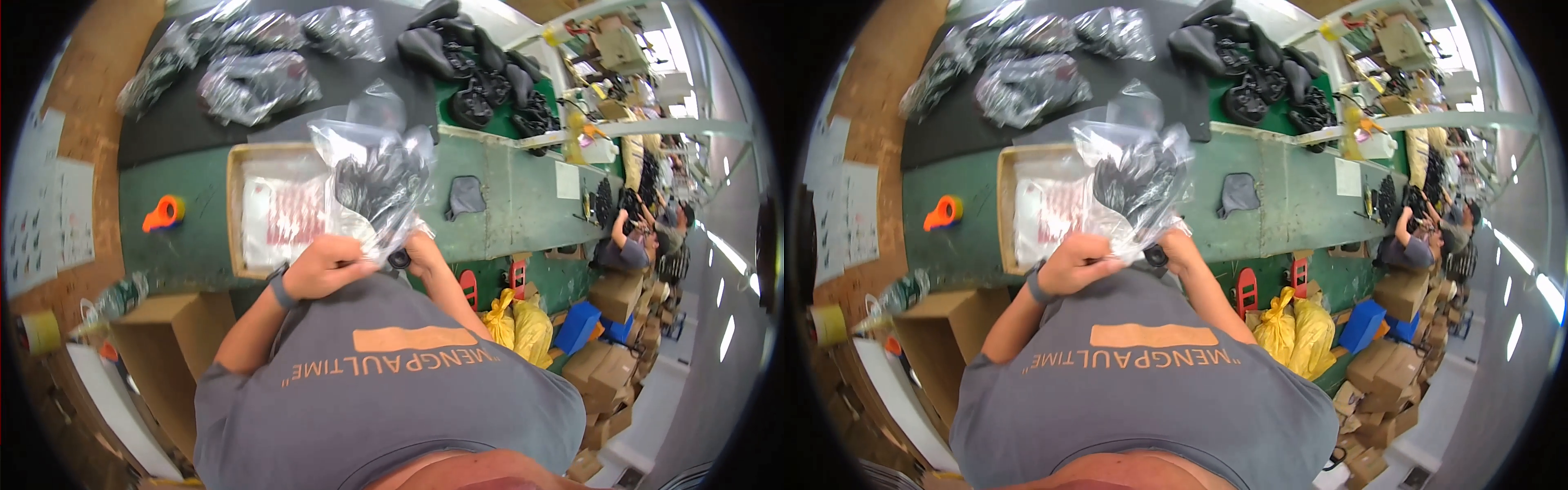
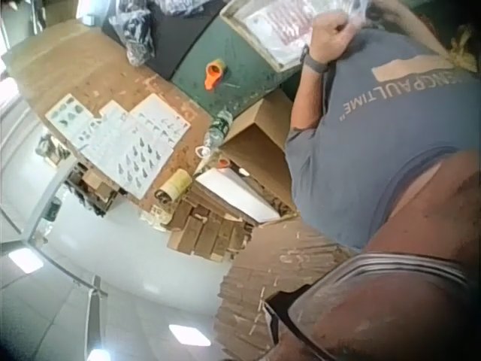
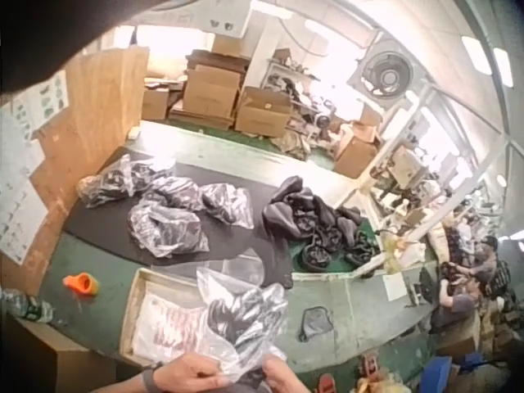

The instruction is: Unpacking and inspecting bicycle seats from plastic packaging and placing them on an assembly line.

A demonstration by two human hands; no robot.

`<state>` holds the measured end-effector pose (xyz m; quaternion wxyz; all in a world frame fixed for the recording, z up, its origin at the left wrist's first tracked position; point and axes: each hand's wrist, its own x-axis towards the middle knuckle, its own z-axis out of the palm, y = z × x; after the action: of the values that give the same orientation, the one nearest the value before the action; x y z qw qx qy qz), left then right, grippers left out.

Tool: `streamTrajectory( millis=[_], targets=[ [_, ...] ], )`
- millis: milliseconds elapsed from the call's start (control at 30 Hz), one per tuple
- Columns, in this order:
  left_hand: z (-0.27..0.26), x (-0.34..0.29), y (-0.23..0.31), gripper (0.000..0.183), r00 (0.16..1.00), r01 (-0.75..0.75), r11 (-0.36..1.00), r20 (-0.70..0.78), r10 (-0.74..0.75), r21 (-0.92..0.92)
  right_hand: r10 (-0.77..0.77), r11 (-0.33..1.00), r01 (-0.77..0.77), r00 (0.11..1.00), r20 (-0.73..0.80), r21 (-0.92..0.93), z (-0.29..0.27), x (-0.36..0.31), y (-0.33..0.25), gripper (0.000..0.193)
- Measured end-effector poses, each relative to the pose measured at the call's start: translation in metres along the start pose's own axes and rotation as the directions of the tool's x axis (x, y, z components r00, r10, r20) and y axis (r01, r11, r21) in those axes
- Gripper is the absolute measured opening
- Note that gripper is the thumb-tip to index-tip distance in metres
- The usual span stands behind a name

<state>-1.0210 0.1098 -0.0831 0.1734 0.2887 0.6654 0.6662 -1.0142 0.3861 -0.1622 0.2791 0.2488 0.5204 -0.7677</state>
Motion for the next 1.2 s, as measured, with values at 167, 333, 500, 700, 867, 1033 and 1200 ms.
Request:
streamTrajectory(
  millis=[167,333,500,700,867,1033,1200],
  targets=[
    [-0.010,0.040,-0.103,0.053,0.848,0.319,0.775,-0.200,-0.491,-0.546,-0.551,0.794,0.476,0.827,-0.116,-0.377,0.019,0.049,0.002,0.055],
    [-0.102,0.124,-0.130,0.062,0.708,0.411,0.600,-0.174,-0.684,-0.686,-0.371,0.655,0.498,0.867,0.333,-0.568,0.040,0.053,-0.032,0.048],
    [-0.209,0.145,-0.191,0.030,0.505,0.002,0.531,-0.457,-0.732,-0.848,0.363,0.395,0.456,0.720,0.592,-0.797,0.002,0.109,-0.046,0.057],
    [-0.231,0.124,-0.224,0.044,0.372,0.076,0.765,-0.693,-0.617,-0.640,0.038,0.923,0.064,0.966,0.257,-0.380,-0.121,0.228,-0.185,0.041],
    [-0.106,0.152,-0.165,0.071,0.429,0.619,0.688,-0.897,0.109,0.380,-0.231,0.959,0.271,0.914,-0.335,0.079,-0.264,0.343,-0.329,0.060],
    [-0.035,0.105,-0.184,0.045,0.973,0.200,0.739,-0.217,-0.074,0.644,0.123,0.905,0.078,0.893,-0.434,0.418,-0.332,0.484,-0.334,0.088],
    [-0.021,0.104,-0.218,0.038,0.994,0.101,0.596,-0.099,-0.037,0.797,0.204,0.753,-0.029,0.960,-0.191,0.657,-0.399,0.515,-0.312,0.074]
  ],
)
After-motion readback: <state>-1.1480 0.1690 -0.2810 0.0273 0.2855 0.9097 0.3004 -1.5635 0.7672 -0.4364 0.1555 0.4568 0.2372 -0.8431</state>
